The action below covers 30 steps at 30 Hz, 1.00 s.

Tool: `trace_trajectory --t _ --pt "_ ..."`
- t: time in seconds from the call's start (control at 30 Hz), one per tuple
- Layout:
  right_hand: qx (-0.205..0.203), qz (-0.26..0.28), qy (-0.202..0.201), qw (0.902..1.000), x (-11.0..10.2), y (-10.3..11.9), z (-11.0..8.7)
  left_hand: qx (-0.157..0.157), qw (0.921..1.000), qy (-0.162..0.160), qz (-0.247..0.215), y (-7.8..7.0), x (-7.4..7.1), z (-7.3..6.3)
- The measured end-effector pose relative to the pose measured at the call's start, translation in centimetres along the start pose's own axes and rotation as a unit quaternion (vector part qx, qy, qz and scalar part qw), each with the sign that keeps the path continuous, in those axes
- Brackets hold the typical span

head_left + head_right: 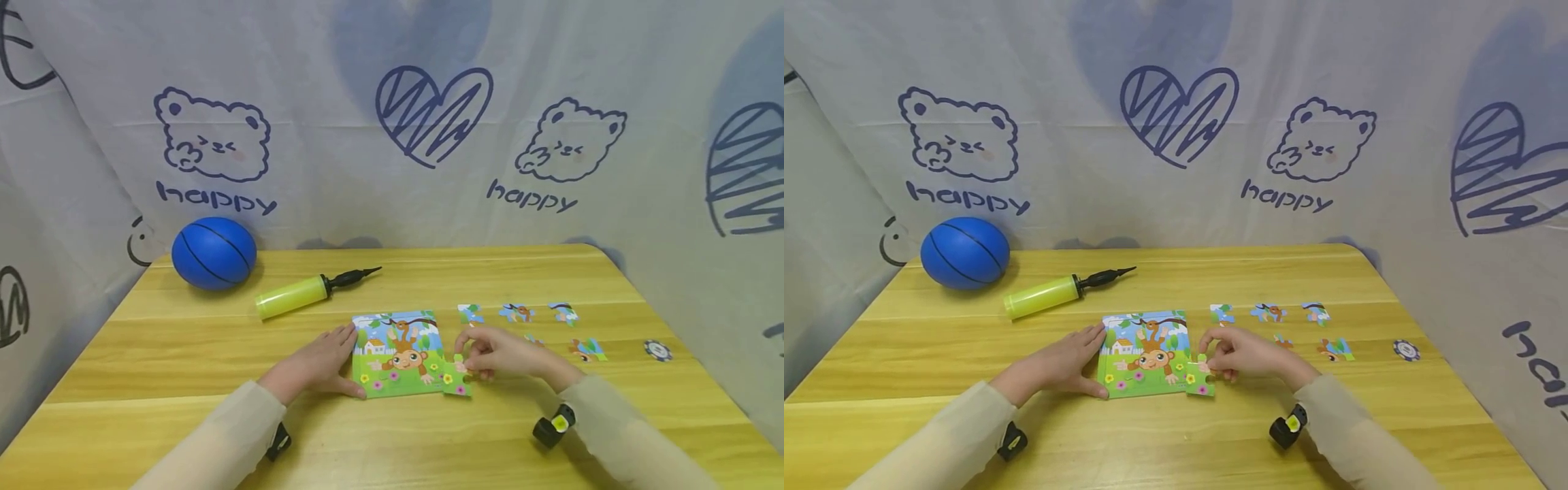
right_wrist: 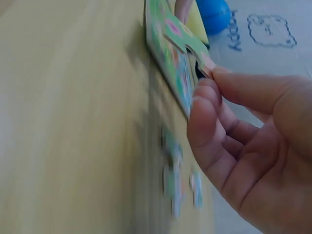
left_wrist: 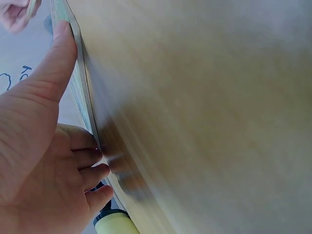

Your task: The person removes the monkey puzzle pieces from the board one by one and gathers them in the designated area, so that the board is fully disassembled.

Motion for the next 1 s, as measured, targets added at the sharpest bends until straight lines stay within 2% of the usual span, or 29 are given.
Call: trace_trajectory --t 0.2,0.4,0.6,1.0 --pt "0.023 -0.011 0.014 0.9996 -0.5 -2.1 -2.6 -0.001 1.0000 0.001 -0.002 0.0 0.0 -0.1" --pt "0.032 0.003 0.048 0.9983 -0.1 -3.2 -4.1 -0.007 1.0000 -0.001 0.005 0.4 0.3 0.2" --pt "0.022 0.006 0.072 0.9971 0.3 -3.2 -4.7 -0.007 1.0000 -0.001 0.003 0.5 0.4 0.3" --pt "0.012 -0.021 0.072 0.9971 0.8 -2.2 -4.9 -0.011 0.9999 0.005 0.002 0.4 0.2 0.2"
Point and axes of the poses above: each hand's wrist, its own z-axis towards the middle knuckle, its own x-axis out of the palm, y = z × x, the point moved 8 cm from there along z, towards the middle knuckle, and after that the axes turned 9 degrees about x, right-handed, at the moved point
